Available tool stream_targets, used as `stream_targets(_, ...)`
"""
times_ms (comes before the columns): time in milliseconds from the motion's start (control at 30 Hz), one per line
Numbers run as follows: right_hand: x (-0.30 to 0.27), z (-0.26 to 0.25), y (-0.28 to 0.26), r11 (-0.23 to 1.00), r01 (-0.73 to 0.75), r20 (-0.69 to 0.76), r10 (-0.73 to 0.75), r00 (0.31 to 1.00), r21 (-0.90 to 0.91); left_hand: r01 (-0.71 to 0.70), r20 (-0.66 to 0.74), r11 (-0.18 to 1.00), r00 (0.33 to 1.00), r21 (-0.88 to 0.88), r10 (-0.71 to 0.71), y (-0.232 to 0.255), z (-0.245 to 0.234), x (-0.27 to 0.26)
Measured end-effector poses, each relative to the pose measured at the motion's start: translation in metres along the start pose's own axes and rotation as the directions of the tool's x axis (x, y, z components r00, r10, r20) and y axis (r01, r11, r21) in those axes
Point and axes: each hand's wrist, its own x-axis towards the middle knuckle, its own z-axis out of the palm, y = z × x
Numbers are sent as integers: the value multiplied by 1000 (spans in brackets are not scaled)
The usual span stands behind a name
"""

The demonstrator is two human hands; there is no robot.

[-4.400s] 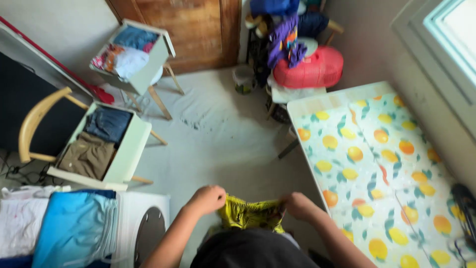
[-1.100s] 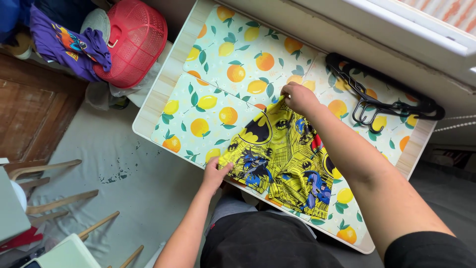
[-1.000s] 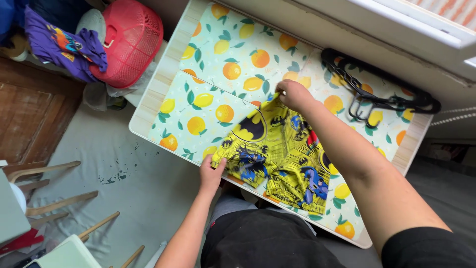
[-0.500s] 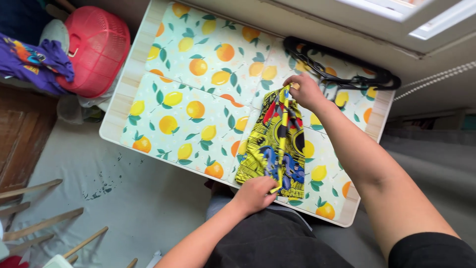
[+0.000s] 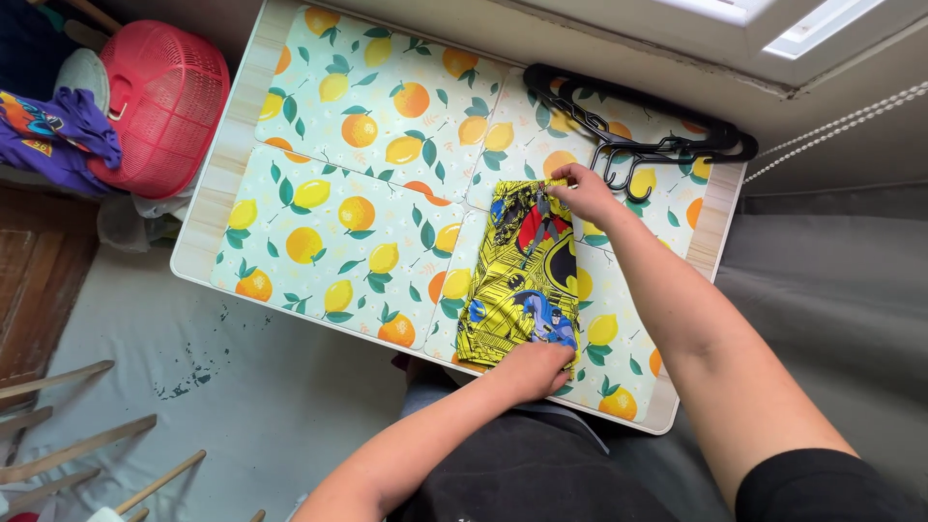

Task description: The person folds a pair of brown shorts, a yellow patterned swimsuit, a white t-shirt, a blue jacket, and a pink shirt, placing each item into a drawer.

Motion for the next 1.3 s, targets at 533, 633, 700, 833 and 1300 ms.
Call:
stream_targets(533,-202,153,83,703,385,-177,-584,792,-598,101,-329,859,941,502,81,-125,-7,-71)
stream_targets(633,-207,146,87,713,396,-149,-570,808,-579,105,-300,868,952,485,53,-114,-11,-71)
stream_targets(700,-201,136,78,715,444,-189,-617,764,-540,103,-387,902,919,420,75,-106,-22,-62)
stream_targets(833,-159,109,40,747,434,-238,-603,762,-503,97,-508,919,853,383,122,-111,-41,-5)
stream_targets(1300,-86,105,61,683,319,-203,-568,798,-658,216,-325,810,945,545,-34,-150,-69,75)
